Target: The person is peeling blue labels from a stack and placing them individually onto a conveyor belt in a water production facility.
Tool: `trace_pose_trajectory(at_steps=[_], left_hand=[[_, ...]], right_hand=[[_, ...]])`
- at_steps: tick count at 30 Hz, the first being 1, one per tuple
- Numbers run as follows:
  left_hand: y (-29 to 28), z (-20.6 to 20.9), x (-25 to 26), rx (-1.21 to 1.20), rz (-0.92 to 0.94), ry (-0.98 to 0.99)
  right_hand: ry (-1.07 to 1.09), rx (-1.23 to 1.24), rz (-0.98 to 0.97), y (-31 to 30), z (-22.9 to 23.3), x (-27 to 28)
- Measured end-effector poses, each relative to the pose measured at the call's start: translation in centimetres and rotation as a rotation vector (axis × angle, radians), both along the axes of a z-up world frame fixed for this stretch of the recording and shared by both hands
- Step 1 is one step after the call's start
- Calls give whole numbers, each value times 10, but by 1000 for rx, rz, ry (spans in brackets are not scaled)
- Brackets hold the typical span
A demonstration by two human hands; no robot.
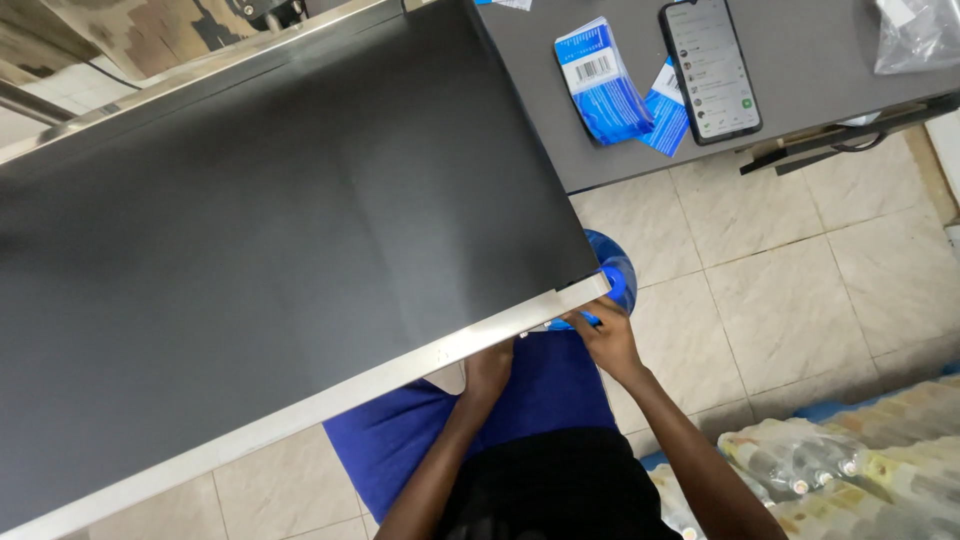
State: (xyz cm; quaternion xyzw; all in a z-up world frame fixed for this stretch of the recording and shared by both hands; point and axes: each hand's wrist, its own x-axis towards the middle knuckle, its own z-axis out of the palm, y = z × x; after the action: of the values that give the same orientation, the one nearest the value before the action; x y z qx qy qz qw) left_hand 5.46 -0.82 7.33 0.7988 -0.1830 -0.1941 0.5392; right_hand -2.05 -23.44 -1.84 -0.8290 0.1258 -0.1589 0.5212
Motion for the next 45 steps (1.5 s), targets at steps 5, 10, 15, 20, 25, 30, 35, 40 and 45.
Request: trace_pose_trajectory(at_steps=[5,10,15,20,25,30,35,40,45], left_hand=[[-1,-4,0,89,-26,17],[-3,-26,0,183,-43,43],[11,-83,-21,274,-42,-61],[24,-114,-22,209,-57,-351],[33,-118,-39,151,-72,-618],[28,-60,-47,203,-245,-973],[25,-40,-34,253,-367,-1143],[30,-40,-28,228,-422,-1140],[32,-40,-22,234,-484,-1222]], right_hand=[[178,222,7,14,101,11],[153,258,82,6,84,0],[-220,-35,151,7,75,-6],[-324,-233,190,27,89,-9],[-317,-341,246,35,88,-31],[-277,-450,347,29,89,-37],[-242,-467,424,24,100,-31],[-182,-511,508,17,104,-26],[-117,-387,659,8,108,-17]])
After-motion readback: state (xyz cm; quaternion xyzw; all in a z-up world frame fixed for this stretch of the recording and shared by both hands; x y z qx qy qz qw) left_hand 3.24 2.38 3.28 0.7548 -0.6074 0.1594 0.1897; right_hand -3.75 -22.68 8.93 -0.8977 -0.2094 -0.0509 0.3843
